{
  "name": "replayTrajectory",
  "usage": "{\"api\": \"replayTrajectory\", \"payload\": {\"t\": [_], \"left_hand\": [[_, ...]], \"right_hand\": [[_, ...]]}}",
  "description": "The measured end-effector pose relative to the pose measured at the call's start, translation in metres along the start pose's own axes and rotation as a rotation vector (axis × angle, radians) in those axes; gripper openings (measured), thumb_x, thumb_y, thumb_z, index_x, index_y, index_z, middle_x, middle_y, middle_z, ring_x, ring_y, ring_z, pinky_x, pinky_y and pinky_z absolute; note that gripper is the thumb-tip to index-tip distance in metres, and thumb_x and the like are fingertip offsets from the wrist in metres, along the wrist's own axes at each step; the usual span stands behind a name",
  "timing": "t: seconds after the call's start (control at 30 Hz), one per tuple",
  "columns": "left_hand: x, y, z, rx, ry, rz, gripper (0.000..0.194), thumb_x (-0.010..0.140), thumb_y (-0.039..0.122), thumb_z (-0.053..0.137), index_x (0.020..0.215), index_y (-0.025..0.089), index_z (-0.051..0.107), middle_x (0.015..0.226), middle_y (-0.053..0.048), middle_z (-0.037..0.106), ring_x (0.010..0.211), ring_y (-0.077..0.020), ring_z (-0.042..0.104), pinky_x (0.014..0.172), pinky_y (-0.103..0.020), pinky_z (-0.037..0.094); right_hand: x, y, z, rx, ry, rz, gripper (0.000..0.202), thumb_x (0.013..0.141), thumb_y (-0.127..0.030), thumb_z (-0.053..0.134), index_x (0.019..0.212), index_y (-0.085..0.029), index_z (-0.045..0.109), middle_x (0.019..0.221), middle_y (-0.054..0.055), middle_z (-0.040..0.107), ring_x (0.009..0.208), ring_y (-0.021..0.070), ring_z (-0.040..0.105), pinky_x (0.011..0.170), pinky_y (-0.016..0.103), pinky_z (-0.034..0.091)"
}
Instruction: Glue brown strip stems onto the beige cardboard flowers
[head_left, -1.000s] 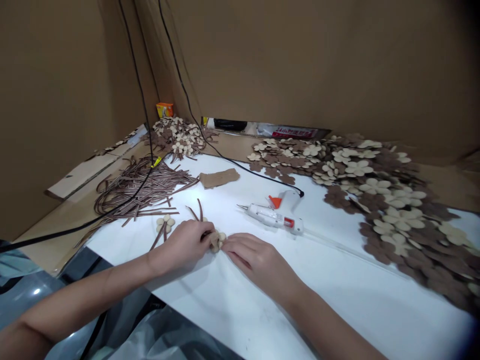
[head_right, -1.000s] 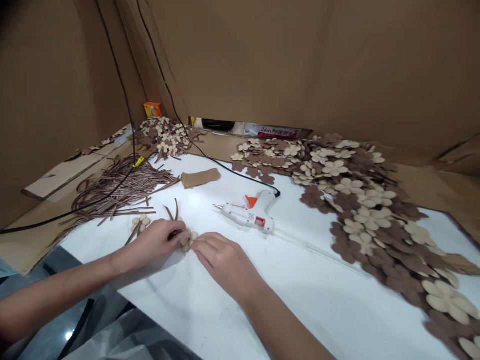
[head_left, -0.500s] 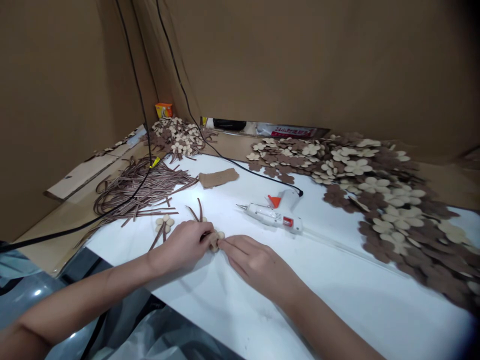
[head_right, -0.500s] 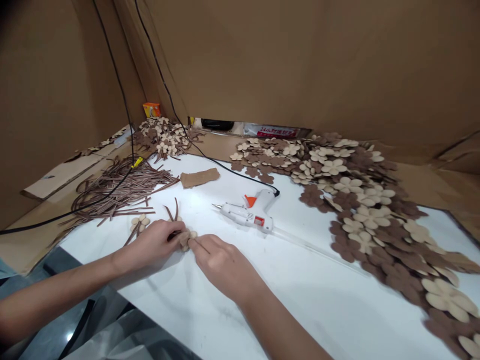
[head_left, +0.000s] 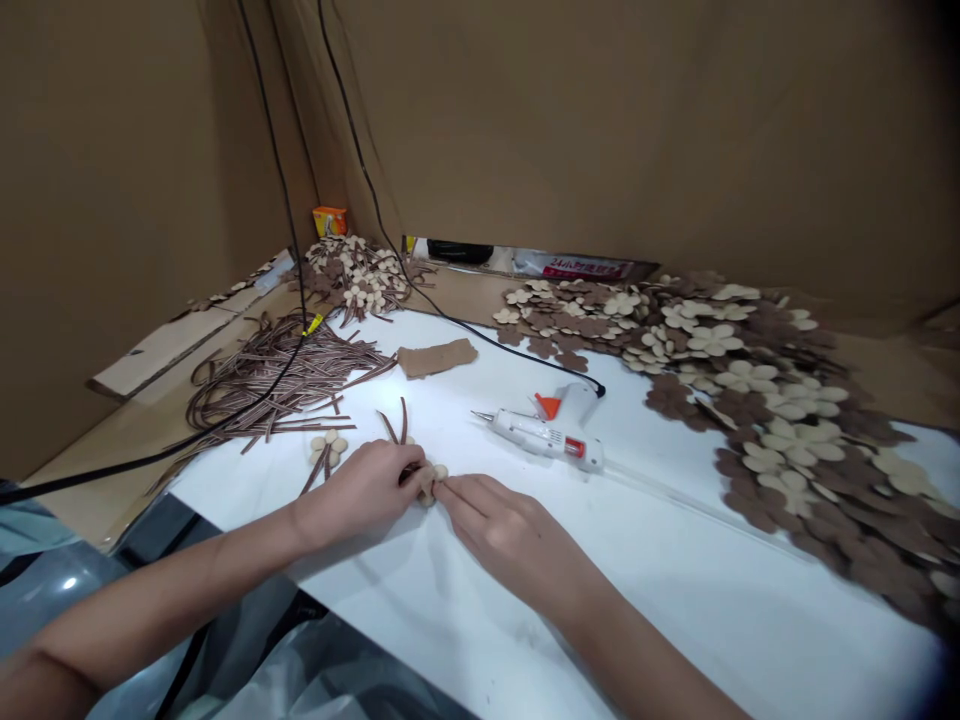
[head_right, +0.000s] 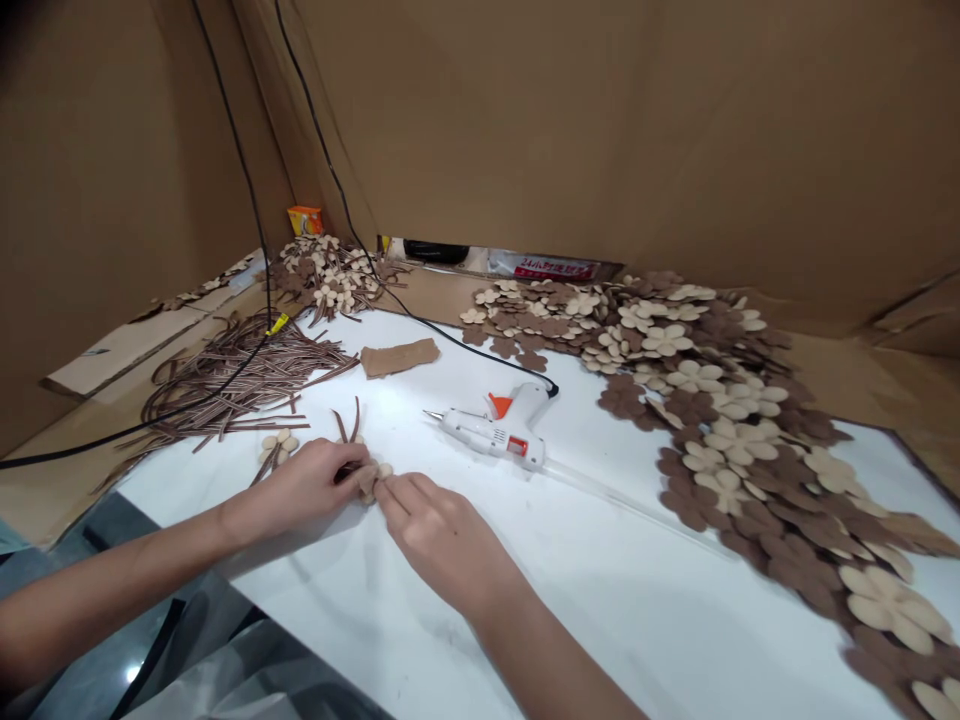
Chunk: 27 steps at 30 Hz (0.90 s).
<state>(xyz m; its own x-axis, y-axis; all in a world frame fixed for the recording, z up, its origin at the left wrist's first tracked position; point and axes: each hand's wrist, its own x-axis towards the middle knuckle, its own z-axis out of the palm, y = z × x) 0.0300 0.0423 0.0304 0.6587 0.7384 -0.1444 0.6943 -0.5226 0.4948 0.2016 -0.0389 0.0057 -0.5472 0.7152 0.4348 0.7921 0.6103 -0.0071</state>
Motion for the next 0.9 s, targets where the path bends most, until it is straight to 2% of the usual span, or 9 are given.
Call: {"api": "replayTrajectory", "payload": {"t": [0.2,0.47,0.7,0.83,0.9], "left_hand": [[-0.005,0.004,0.0,-0.041,0.051,-0.057,0.023,0.086,0.03,0.045,0.078,0.019,0.063,0.074,-0.004,0.068,0.066,-0.0178,0.061,0.054,-0.024,0.034],[-0.006,0.0,-0.002,-0.041,0.119,-0.077,0.018,0.084,0.028,0.049,0.076,0.02,0.062,0.074,-0.002,0.068,0.068,-0.0177,0.062,0.056,-0.023,0.035],[-0.01,-0.005,-0.005,0.003,0.18,-0.088,0.019,0.084,0.027,0.048,0.07,0.019,0.059,0.068,-0.001,0.066,0.061,-0.0155,0.057,0.053,-0.022,0.031],[-0.012,-0.005,-0.009,0.011,0.192,-0.097,0.019,0.086,0.029,0.047,0.075,0.02,0.059,0.072,-0.001,0.067,0.064,-0.0157,0.059,0.055,-0.022,0.034],[-0.016,-0.005,-0.012,0.096,0.249,-0.122,0.02,0.087,0.031,0.046,0.077,0.02,0.058,0.071,-0.002,0.065,0.064,-0.0164,0.059,0.058,-0.024,0.037]], "right_hand": [[0.001,0.0,-0.001,-0.035,-0.036,-0.016,0.032,0.085,0.0,0.043,0.111,-0.007,0.059,0.093,0.01,0.066,0.088,0.0201,0.062,0.07,0.031,0.058],[0.001,0.0,-0.001,-0.044,-0.04,-0.017,0.03,0.085,-0.002,0.043,0.109,-0.009,0.06,0.097,0.01,0.066,0.087,0.0196,0.061,0.068,0.031,0.057],[0.001,0.0,0.001,-0.045,-0.038,-0.017,0.029,0.084,-0.003,0.045,0.108,-0.008,0.06,0.098,0.01,0.066,0.086,0.0199,0.06,0.067,0.031,0.057],[0.002,0.0,0.0,-0.031,-0.041,-0.003,0.029,0.086,-0.004,0.042,0.107,-0.01,0.06,0.098,0.01,0.066,0.087,0.0196,0.06,0.068,0.03,0.057],[0.002,0.0,0.0,-0.025,-0.043,0.0,0.029,0.086,-0.005,0.041,0.107,-0.011,0.06,0.099,0.01,0.066,0.087,0.0195,0.06,0.068,0.03,0.056]]}}
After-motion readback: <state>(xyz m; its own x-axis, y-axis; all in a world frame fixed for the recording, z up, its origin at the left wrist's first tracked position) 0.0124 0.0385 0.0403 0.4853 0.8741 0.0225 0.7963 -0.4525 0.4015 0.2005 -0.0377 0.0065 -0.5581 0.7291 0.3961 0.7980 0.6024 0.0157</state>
